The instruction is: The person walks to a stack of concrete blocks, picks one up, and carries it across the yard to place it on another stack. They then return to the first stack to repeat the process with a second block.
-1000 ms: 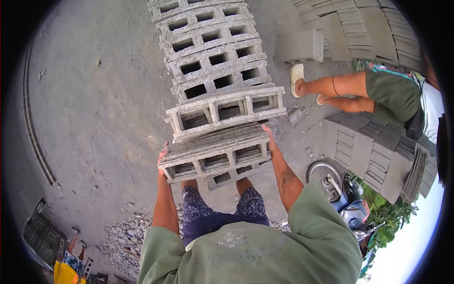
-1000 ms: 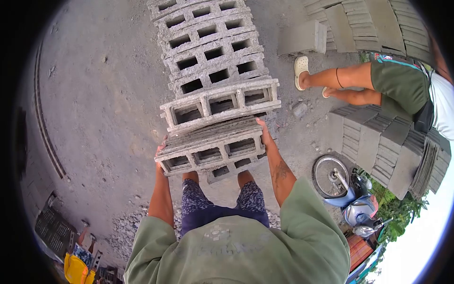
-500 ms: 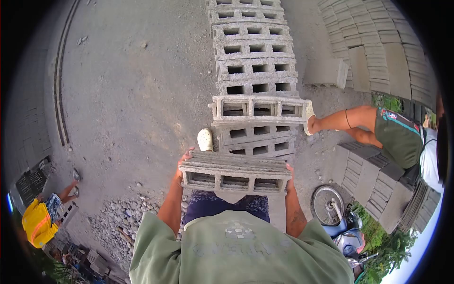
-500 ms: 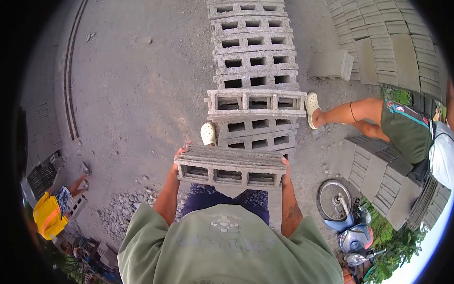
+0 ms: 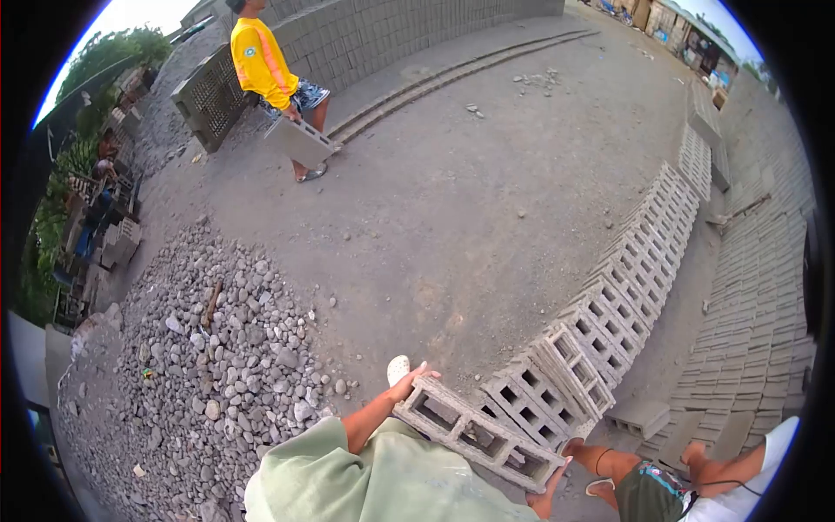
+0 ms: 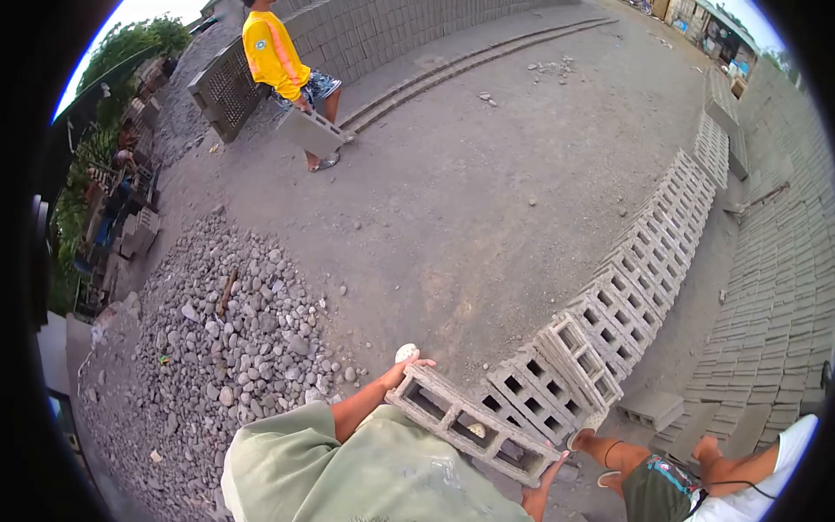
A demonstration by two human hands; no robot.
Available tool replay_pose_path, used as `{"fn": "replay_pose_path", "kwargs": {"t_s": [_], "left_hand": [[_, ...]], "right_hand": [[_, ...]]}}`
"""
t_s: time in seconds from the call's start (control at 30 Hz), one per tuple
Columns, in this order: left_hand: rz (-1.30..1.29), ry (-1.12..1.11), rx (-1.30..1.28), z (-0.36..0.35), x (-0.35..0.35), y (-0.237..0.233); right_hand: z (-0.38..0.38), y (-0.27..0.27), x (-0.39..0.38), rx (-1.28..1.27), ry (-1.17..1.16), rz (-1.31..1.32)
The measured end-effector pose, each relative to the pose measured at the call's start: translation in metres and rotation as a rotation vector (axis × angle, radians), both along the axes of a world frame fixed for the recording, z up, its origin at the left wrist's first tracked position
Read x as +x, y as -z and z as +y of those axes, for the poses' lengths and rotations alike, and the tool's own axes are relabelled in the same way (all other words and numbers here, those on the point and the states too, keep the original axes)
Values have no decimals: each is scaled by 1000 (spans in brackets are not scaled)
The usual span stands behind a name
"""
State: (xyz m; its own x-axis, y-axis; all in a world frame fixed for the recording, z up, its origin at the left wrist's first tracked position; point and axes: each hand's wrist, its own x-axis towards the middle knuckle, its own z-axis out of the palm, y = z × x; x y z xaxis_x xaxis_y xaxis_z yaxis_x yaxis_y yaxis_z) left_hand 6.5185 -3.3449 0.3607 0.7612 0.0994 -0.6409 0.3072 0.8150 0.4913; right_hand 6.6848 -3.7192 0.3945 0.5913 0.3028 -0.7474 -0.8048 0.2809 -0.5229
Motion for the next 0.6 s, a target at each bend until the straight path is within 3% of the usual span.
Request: {"fn": "replay_pose_path", "kwargs": {"t_s": [0.07, 0.23, 0.4, 0.53, 0.6], "left_hand": [[1, -117, -117, 16, -23, -6], [-61, -227, -39, 92, -88, -9], [3, -398, 68, 229, -172, -33], [-21, -713, -5, 325, -256, -72], [7, -864, 76, 370, -295, -72]], "right_hand": [[28, -14, -8, -17, -45, -38], [151, -30, -42, -15, -142, -122], [341, -33, -65, 39, -389, -139], [494, -55, -91, 117, -639, -128], [578, -53, -103, 194, -780, -123]]}}
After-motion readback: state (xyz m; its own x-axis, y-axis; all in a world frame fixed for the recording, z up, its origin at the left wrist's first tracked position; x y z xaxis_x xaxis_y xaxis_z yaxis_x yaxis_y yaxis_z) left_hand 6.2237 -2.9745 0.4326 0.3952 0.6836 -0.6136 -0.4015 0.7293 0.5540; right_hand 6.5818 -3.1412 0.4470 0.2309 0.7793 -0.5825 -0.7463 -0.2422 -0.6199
